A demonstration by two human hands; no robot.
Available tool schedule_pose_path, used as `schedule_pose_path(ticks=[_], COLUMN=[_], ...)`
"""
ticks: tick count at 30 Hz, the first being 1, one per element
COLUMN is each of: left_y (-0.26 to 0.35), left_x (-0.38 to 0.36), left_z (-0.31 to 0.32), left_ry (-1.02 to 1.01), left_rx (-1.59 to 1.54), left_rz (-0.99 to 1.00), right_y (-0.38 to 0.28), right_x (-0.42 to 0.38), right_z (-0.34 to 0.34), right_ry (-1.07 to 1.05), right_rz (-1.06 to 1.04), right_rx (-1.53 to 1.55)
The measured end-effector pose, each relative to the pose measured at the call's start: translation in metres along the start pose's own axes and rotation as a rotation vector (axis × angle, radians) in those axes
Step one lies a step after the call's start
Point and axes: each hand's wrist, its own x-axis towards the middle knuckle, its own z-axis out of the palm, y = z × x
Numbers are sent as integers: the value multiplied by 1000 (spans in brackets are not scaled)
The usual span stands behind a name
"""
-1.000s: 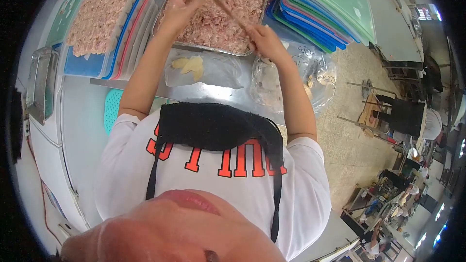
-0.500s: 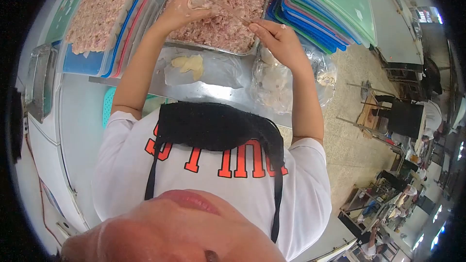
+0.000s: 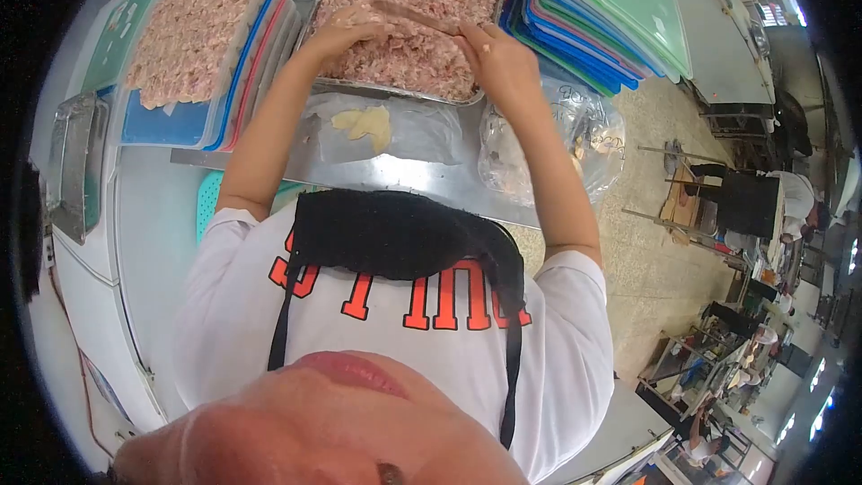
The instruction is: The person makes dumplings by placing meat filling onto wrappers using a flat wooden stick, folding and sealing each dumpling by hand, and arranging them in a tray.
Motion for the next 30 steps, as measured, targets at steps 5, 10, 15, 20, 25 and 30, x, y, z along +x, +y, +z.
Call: schedule_pose_path(ticks=[5, 10, 15, 20, 25, 30], left_y=[-37, -25, 6, -10, -25, -4], left_x=[13, -19, -27, -6, 3, -13], left_z=[-1, -8, -18, -8, 5, 12], left_ry=[-63, 54, 110, -7, 52, 24], left_rx=[-152, -166, 176, 456, 164, 119], left_rz=[202, 250, 400, 574, 204, 127], right_y=[20, 24, -11, 26, -4, 56], right_x=[-11, -15, -18, -10, -13, -17], right_z=[65, 18, 1, 27, 19, 47], right_ry=[-207, -379, -318, -404, -89, -393], right_rz=[51, 165, 230, 77, -63, 85], right_rx=[-99, -97, 577, 460, 81, -84])
